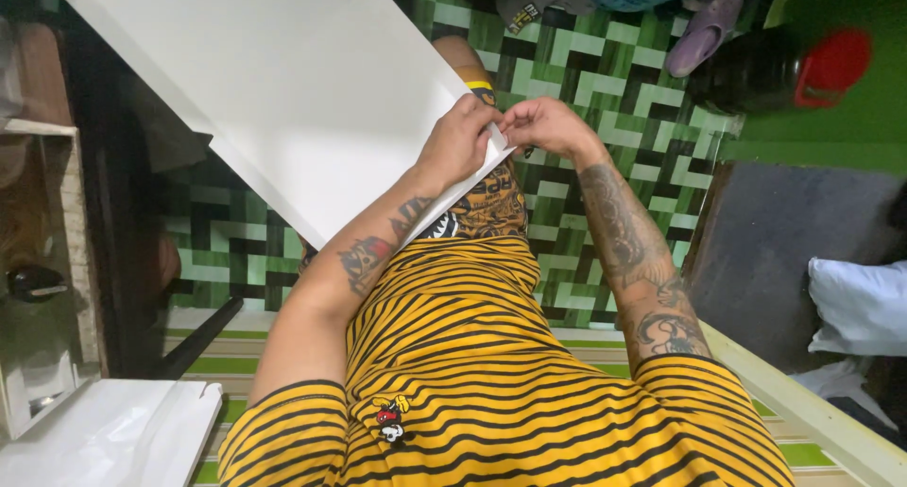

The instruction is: The person assembles a flat-packed pizza box by cutting open its plastic packaging, unfolding the cardboard, and folding the side flaps to form a rectangular container. They use scissors to open the package and then fold and secure the box flaps by hand.

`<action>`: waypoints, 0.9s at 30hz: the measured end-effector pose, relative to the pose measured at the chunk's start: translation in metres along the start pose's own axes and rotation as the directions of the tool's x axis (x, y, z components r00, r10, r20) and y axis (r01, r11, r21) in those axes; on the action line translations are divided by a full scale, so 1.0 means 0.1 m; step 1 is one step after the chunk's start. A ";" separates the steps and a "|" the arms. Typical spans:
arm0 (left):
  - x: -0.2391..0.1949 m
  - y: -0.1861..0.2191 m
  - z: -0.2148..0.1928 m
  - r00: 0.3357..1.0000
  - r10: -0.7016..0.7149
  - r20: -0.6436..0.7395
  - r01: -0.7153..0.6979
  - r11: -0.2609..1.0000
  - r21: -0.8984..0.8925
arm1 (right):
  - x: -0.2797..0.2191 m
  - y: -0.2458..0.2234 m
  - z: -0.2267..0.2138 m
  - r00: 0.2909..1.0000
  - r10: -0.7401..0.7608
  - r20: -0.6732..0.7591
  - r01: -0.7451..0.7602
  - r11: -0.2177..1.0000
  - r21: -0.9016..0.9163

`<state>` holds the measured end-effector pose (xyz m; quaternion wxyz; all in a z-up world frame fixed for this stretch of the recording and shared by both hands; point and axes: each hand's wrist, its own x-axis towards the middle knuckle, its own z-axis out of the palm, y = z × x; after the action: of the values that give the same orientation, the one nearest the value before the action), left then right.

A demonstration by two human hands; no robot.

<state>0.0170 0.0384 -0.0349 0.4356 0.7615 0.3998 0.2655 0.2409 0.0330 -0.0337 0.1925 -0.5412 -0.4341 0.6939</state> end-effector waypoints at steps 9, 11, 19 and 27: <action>-0.02 -0.21 -0.06 0.991 0.130 -0.022 -0.128 0.990 0.066 | 0.21 0.32 -0.09 0.997 0.005 0.083 -0.016 0.992 0.128; -0.02 -0.19 -0.03 0.989 0.135 -0.058 -0.129 0.987 0.098 | 0.21 0.30 -0.09 0.997 -0.009 0.074 0.001 0.994 0.110; 0.00 -0.28 0.04 0.996 0.059 -0.069 -0.059 0.998 0.006 | 0.16 0.17 0.00 0.999 -0.025 0.034 0.025 1.000 0.014; 0.10 -0.14 -0.19 0.997 -0.020 0.075 0.031 0.989 -0.147 | -0.50 -0.41 0.38 0.968 0.009 -0.250 -0.045 0.989 -0.139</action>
<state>0.0026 0.0598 -0.0374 0.5086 0.7311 0.3724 0.2610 0.2153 0.0035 0.0301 0.1962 -0.6422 -0.4480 0.5903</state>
